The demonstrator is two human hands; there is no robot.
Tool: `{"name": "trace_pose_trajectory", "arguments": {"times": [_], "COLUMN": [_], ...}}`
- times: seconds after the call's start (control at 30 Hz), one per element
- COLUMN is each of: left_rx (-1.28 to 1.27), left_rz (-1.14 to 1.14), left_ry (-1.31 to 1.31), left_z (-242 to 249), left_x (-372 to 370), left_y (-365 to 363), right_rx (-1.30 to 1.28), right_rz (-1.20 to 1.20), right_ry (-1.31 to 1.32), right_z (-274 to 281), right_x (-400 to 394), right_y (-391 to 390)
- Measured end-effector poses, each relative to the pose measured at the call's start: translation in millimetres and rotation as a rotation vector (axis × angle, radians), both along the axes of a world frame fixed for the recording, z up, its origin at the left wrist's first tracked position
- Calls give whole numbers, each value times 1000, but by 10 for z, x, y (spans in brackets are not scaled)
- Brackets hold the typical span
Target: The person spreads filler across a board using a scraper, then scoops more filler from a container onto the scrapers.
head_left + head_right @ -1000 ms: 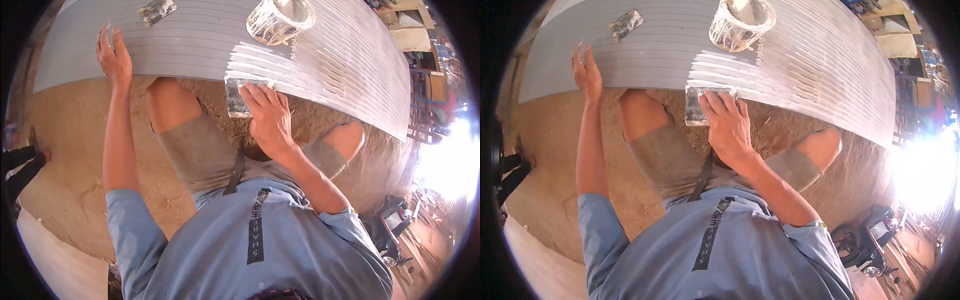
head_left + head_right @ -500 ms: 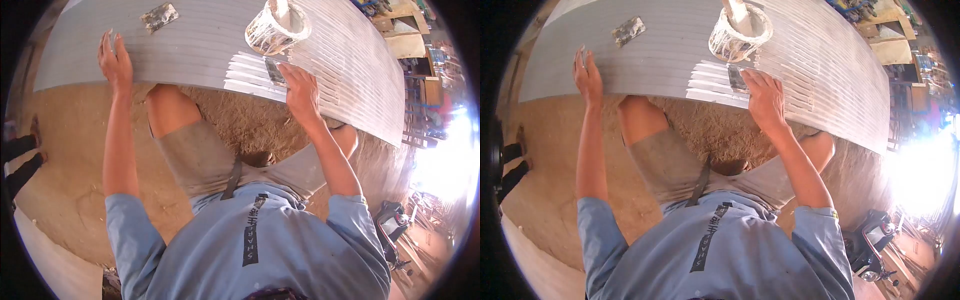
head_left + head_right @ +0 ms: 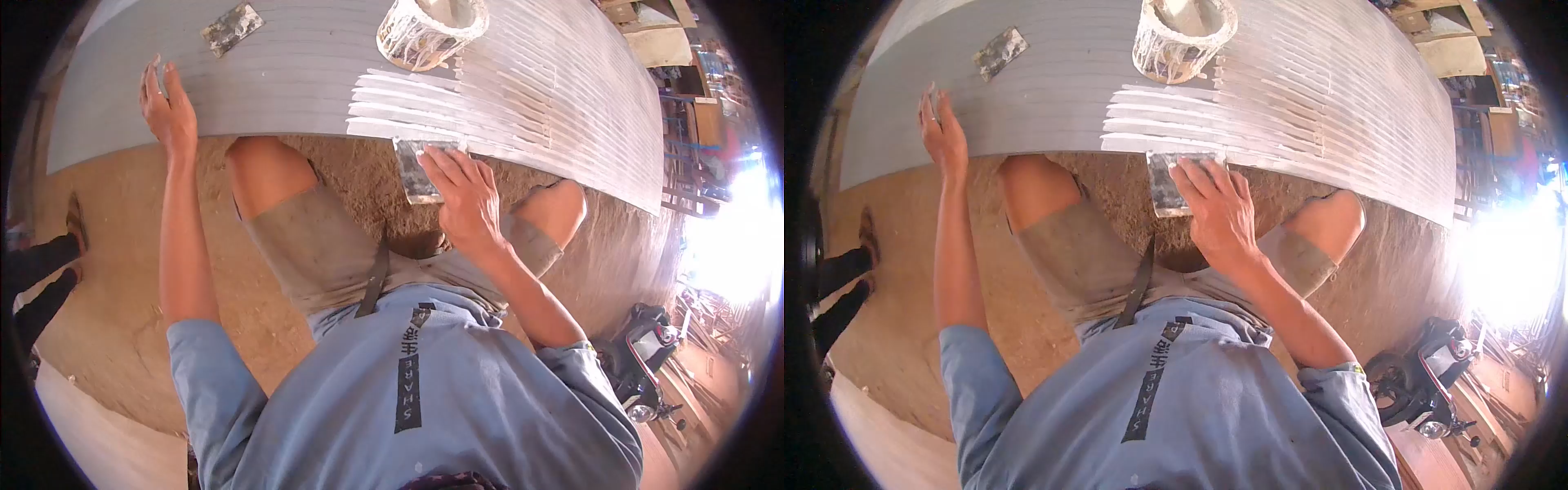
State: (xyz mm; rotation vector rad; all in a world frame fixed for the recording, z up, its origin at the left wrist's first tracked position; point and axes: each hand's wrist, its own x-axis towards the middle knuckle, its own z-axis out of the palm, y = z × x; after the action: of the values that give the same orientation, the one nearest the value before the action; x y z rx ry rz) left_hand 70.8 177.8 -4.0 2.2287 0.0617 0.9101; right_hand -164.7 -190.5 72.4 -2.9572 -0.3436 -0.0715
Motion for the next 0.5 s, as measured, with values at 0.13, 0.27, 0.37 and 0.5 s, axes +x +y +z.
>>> {"name": "trace_pose_trajectory", "arguments": {"times": [0.13,0.27,0.37,0.5], "left_rx": [44,-4,3,35], "left_rz": [17,1,11,-28], "left_ry": [27,48,33,-42], "left_z": [20,20,7,-78], "left_x": [-15,-16,1,50], "left_y": [23,20,21,75], "right_rx": [36,-32,-3,92], "right_rz": [8,36,39,33], "right_ry": [-29,-51,9,-60], "right_z": [60,-43,3,295], "right_x": [86,93,-23,441], "right_y": [80,190,80,297]}}
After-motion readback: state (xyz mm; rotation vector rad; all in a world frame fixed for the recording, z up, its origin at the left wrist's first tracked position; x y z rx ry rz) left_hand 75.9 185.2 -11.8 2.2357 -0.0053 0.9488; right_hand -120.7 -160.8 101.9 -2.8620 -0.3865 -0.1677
